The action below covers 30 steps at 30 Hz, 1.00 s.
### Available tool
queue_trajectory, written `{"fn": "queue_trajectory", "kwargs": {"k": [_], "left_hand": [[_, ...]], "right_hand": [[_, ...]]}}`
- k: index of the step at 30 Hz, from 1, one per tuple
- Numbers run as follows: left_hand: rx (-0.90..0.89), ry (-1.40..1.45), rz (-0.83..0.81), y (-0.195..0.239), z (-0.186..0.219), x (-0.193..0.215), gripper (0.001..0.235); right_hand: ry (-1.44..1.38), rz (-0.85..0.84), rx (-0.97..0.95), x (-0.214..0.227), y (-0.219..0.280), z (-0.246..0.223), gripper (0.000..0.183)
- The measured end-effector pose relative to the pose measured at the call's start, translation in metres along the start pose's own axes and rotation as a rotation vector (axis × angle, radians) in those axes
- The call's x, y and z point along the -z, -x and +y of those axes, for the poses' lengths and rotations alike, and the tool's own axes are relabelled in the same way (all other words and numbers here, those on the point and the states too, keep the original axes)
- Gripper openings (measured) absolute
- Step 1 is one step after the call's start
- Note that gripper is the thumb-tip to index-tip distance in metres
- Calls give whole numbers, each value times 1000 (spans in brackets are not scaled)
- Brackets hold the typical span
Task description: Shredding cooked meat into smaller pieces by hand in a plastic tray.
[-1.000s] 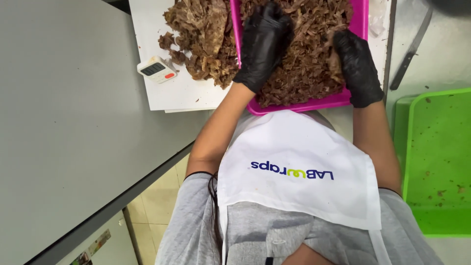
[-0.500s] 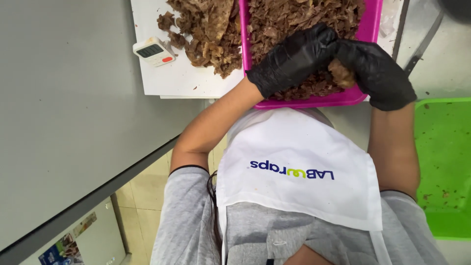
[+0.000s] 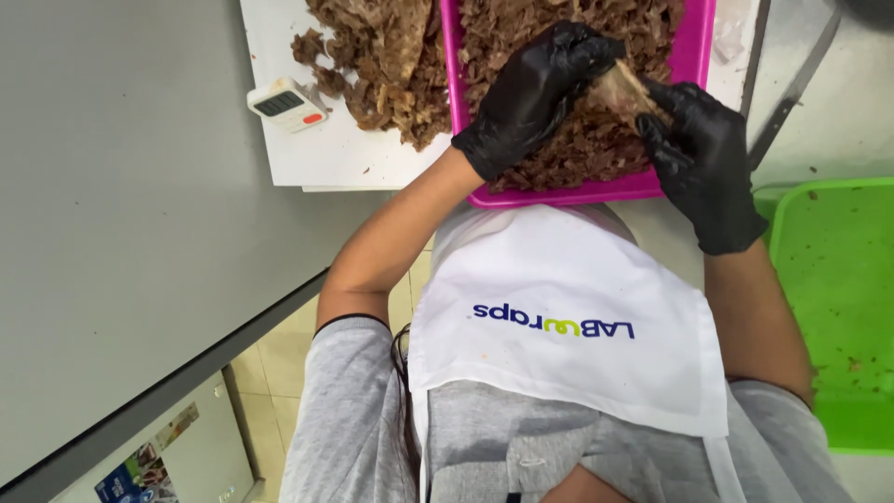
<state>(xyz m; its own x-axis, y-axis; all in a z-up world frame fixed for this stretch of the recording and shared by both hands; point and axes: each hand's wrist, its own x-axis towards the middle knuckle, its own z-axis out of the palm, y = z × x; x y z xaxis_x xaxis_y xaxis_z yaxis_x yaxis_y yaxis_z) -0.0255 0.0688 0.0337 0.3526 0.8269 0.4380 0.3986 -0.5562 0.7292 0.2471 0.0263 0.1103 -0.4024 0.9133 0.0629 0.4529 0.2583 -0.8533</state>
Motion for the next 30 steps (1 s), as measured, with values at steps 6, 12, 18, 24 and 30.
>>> {"fn": "queue_trajectory", "kwargs": {"k": [6, 12, 18, 24, 30], "left_hand": [[195, 130, 276, 27, -93, 7, 46], [127, 632, 108, 2, -8, 7, 19], [449, 870, 171, 9, 18, -17, 17], [489, 928, 222, 19, 20, -50, 18], [451, 902, 359, 29, 32, -56, 11]], "right_hand": [[116, 46, 30, 28, 20, 15, 34], [-475, 153, -220, 6, 6, 26, 28], [-834, 245, -65, -27, -2, 49, 25], [-655, 270, 68, -49, -30, 10, 38], [-690, 233, -5, -62, -30, 42, 36]]}}
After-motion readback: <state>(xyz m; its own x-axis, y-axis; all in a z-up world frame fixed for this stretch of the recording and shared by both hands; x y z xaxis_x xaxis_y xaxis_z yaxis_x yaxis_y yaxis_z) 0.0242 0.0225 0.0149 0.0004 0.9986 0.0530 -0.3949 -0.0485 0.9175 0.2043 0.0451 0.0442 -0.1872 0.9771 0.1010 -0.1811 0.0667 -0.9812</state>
